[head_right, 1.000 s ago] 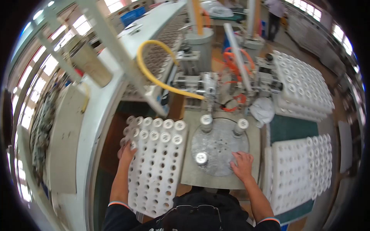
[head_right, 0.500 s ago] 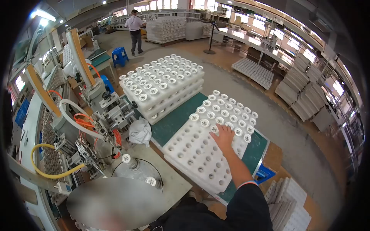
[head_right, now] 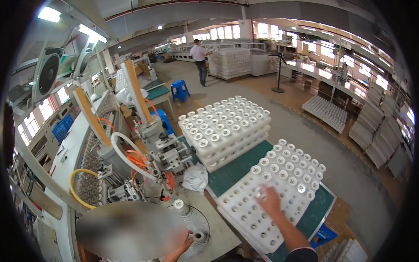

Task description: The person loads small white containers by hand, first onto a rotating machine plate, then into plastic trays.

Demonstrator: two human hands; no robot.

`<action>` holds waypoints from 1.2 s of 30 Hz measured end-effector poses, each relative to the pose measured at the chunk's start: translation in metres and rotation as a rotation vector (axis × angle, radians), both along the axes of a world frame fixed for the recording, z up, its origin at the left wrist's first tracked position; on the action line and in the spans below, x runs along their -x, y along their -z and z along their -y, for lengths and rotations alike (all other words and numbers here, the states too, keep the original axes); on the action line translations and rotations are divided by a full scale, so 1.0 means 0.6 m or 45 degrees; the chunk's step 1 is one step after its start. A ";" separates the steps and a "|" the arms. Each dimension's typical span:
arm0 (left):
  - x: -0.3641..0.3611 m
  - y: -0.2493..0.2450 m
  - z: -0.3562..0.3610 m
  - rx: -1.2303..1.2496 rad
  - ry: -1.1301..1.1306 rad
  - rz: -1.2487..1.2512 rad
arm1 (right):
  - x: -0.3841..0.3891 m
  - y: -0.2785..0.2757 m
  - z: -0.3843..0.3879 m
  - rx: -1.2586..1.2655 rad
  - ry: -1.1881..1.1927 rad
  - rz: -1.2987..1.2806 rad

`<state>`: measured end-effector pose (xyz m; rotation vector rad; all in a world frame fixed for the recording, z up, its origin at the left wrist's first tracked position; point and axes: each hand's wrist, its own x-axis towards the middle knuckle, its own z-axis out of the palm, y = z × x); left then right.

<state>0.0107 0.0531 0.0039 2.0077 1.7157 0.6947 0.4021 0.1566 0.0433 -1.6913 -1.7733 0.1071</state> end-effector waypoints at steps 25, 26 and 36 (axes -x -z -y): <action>-0.040 -0.001 -0.022 0.283 0.054 -0.304 | 0.275 0.188 0.142 0.812 -0.569 -0.241; -0.042 0.005 -0.023 0.304 0.022 -0.287 | 0.279 0.200 0.123 0.657 -0.516 -0.266; 0.152 -0.080 0.207 0.169 -0.785 0.029 | 0.443 0.155 0.082 -0.059 -1.208 0.466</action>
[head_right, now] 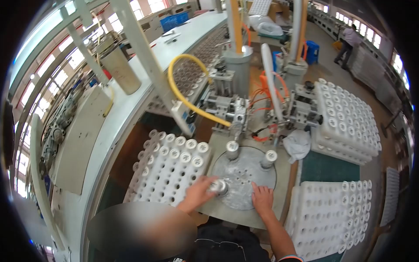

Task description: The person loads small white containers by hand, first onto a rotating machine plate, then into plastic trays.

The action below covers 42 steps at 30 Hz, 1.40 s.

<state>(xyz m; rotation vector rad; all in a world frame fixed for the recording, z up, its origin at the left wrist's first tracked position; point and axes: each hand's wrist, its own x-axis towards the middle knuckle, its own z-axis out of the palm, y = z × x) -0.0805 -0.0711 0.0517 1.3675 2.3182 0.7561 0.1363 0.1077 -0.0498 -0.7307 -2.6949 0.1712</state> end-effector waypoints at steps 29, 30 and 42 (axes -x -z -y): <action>-0.035 0.094 -0.043 -0.195 0.036 0.291 | -0.494 -0.129 -0.260 -0.122 1.426 -0.067; -0.087 0.059 -0.087 0.102 0.117 0.358 | -0.490 -0.134 -0.269 -0.076 1.349 -0.029; -0.165 0.067 -0.181 -0.010 0.705 -0.010 | -0.411 -0.191 -0.252 0.045 1.209 -0.326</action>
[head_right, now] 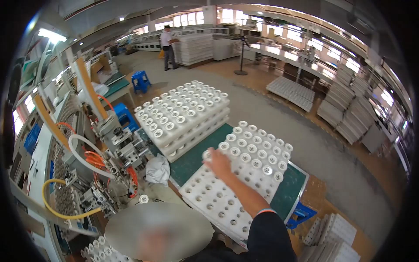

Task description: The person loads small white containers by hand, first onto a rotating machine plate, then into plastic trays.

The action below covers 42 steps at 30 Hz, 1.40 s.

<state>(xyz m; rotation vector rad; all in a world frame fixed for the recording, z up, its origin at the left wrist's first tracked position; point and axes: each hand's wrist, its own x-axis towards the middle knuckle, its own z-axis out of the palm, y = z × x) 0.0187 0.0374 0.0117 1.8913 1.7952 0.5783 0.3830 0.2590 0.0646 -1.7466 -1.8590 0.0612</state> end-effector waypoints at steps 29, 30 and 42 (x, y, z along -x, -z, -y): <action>0.130 -0.126 0.082 -0.270 -0.673 0.074 | 0.518 0.149 0.345 0.274 -1.195 -0.159; 0.133 -0.127 0.088 -0.264 -0.668 0.058 | 0.545 0.158 0.344 0.307 -1.282 -0.014; 0.055 -0.053 0.005 0.031 -0.192 -0.069 | 0.422 0.232 0.374 0.610 -1.088 -0.151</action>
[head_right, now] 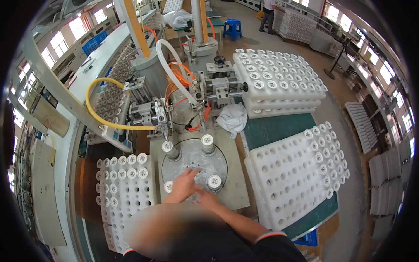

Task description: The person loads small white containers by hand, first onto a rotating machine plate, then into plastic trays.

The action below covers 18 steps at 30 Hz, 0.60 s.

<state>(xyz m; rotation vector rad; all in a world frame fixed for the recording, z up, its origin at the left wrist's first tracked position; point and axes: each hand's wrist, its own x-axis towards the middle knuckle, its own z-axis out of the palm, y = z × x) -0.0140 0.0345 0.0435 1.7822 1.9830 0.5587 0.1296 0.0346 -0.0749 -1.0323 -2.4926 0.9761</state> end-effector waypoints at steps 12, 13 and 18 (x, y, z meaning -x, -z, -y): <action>0.064 0.001 0.114 -0.109 -0.272 0.040 | -0.008 -0.066 -0.128 -0.425 0.107 -0.101; 0.100 -0.008 0.150 -0.119 -0.448 0.017 | -0.001 -0.037 -0.129 -0.550 -0.004 0.033; 0.279 0.005 0.309 -0.042 -1.019 -0.215 | 0.040 -0.064 -0.068 -0.376 0.009 0.171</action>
